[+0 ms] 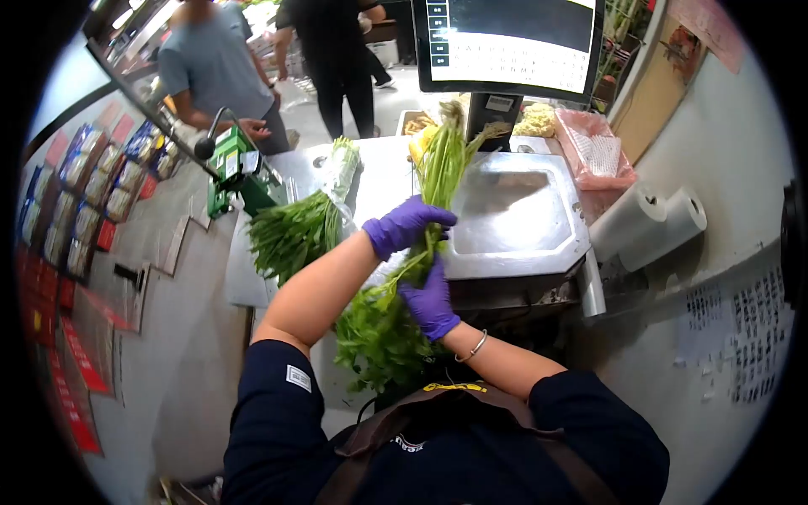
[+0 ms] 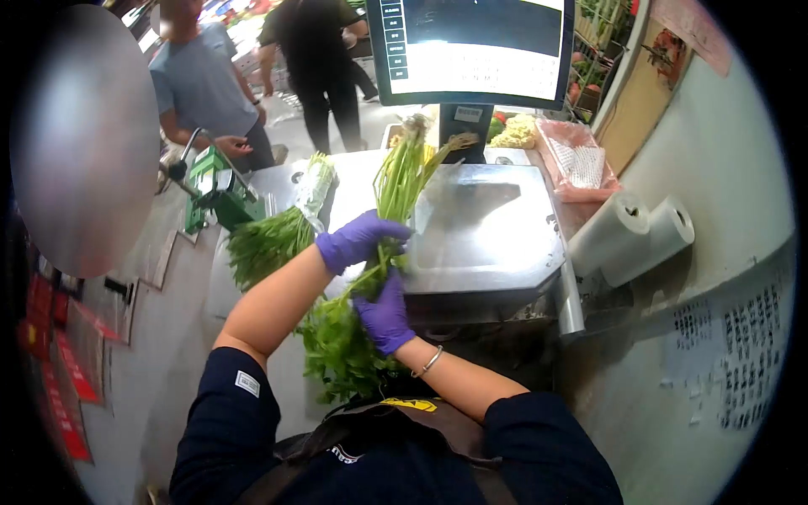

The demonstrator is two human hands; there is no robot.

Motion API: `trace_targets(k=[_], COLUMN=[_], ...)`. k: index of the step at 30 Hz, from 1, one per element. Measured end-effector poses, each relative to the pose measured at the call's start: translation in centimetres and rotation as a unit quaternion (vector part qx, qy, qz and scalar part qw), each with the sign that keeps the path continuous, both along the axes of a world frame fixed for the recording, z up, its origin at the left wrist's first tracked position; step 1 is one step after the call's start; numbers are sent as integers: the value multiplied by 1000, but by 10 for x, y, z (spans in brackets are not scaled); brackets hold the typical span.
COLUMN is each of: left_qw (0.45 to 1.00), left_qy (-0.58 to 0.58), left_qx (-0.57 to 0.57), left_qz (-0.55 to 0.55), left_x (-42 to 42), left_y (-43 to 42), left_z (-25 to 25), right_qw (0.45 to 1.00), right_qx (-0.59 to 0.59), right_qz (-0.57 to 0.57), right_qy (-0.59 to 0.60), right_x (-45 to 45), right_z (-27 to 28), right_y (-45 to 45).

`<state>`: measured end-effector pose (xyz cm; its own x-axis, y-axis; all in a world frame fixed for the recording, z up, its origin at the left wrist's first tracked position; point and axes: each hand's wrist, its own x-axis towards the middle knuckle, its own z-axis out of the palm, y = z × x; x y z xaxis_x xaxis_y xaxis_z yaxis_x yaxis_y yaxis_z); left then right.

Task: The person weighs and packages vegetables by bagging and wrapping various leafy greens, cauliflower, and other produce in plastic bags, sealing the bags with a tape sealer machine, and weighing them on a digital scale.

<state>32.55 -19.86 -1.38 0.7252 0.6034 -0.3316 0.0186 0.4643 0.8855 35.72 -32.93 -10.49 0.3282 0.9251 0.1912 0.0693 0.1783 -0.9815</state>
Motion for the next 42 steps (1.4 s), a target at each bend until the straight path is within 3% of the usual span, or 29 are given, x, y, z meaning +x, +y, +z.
trace_targets(k=[2,3,4,5,6,7,8,9,10,13,15,20,21,24,25,28,30,32,34,35,38,39,40,42], left_qw=[992,985,973,974,975,979,982,981,979,959,977,997,989,991,994,987,966,901,844,810,892,873,891,878], left_qy=[91,136,205,200,195,184,171,180,189,255,204,-14,-17,75,34,150,245,383,464,503,409,423,397,413], left_qx=[83,96,106,104,102,91,81,68,81,111,52,-22,-94,-34,-34,-33,74,203,268,299,192,242,220,242], left_qz=[19,41,2,13,23,12,1,-8,-7,-57,-38,-72,-111,-104,-100,-41,-26,-1,-31,-44,-34,-27,-8,32], left_x=[-9,-12,-19,-27,-33,-35,-33,-27,-23,2,-1,-24,-34,-53,-49,-28,-10,14,22,25,26,27,23,27], left_y=[-4,-13,-22,-33,-45,-61,-79,-99,-114,-156,-163,-178,-175,-175,-173,-151,-125,-112,-102,-98,-114,-122,-123,-132], left_z=[0,4,16,18,20,28,40,55,56,90,83,46,30,13,4,20,11,11,-13,-22,-11,-17,-39,-26], right_qw=[976,891,849,832,838,888,868,794,741,657,630,627,630,645,649,653,642,592,623,597,548,545,541,547], right_qx=[-25,-216,-138,-24,13,-29,139,196,218,336,357,412,403,312,316,304,138,38,-61,-81,-129,-149,-167,-163], right_qz=[206,328,374,381,369,322,251,170,157,214,231,178,189,197,176,115,138,144,248,242,244,248,250,261], right_qy=[-62,-229,-347,-402,-401,-326,-405,-550,-616,-640,-650,-636,-637,-670,-670,-684,-741,-792,-739,-760,-790,-787,-786,-779], right_x=[31,60,89,119,144,165,175,178,178,173,165,167,174,205,222,282,308,326,335,325,311,309,309,321], right_z=[23,93,100,113,136,141,169,188,192,173,137,153,152,143,137,110,93,70,46,66,92,97,101,71], right_y=[-18,-32,-37,-43,-44,-48,-43,-40,-38,-15,18,27,34,64,77,114,125,129,144,133,125,121,117,132])
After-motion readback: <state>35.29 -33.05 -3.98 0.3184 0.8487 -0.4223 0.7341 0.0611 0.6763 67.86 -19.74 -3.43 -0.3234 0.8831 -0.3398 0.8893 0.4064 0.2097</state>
